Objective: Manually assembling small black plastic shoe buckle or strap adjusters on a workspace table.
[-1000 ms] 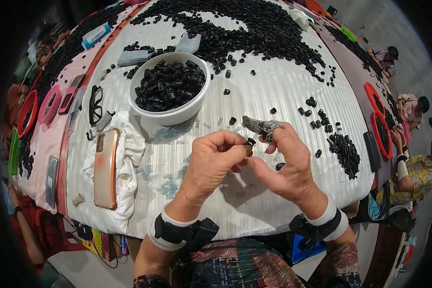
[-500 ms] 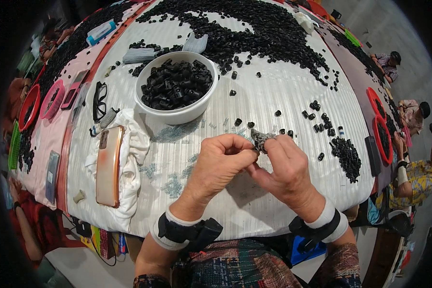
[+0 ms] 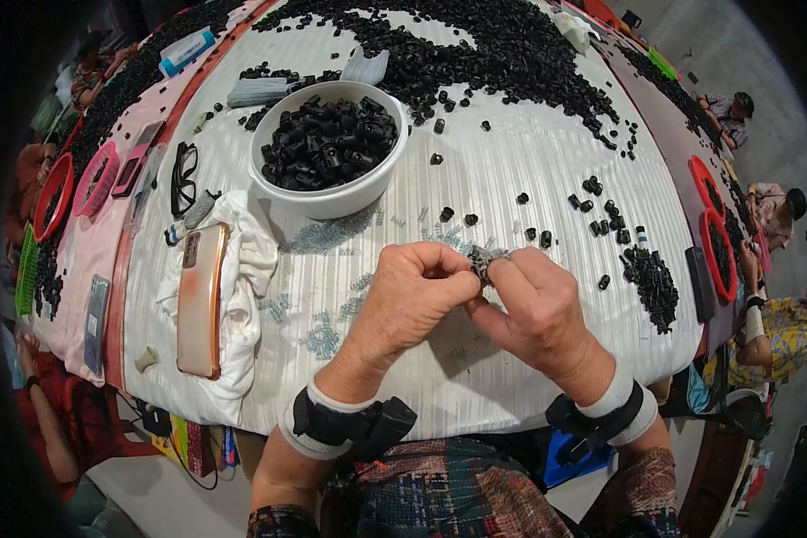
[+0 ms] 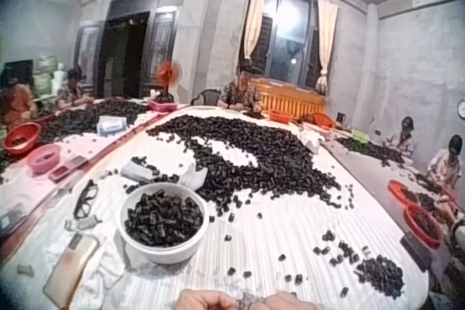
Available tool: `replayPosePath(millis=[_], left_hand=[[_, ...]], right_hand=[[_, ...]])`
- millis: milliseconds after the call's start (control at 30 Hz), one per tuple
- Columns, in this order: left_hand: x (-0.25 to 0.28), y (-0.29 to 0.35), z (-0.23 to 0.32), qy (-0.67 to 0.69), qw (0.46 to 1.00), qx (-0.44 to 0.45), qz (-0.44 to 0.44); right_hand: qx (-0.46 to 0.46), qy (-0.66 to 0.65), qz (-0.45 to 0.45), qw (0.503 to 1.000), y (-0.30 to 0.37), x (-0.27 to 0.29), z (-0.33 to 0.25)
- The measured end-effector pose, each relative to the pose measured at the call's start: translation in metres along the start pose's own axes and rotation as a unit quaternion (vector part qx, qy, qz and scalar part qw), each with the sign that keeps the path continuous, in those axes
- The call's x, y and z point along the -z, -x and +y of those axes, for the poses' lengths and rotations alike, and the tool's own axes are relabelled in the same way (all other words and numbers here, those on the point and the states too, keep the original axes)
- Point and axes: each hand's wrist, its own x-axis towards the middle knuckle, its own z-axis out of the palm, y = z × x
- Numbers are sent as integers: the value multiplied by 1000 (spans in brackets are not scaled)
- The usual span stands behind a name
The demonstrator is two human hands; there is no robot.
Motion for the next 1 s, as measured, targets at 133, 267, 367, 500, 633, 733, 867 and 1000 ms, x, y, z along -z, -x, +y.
replayPosePath(millis=[133, 267, 367, 500, 633, 733, 867, 1000], left_hand=[[2, 0, 1, -13, 1000, 4, -16], [2, -2, 0, 73, 996, 48, -36], [-1, -1, -1, 65, 996, 42, -39], [1, -2, -4, 51, 996, 26, -64], [2, -2, -6, 66, 995, 29, -66], [3, -3, -5, 95, 993, 34, -68], [1, -2, 0, 95, 991, 25, -85], [-2, -1, 1, 112, 990, 29, -78]], right_hand=[[-1, -17, 6, 1000, 0, 2, 3], [-10, -9, 47, 999, -2, 8, 7], [2, -2, 50, 999, -1, 12, 6], [7, 8, 34, 999, 2, 11, 5], [-9, -29, 23, 999, 1, 15, 3], [-133, -214, -37, 967, 1, 29, 4], [-204, -356, -19, 912, -4, 25, 9], [-275, -448, -45, 849, -8, 31, 9]])
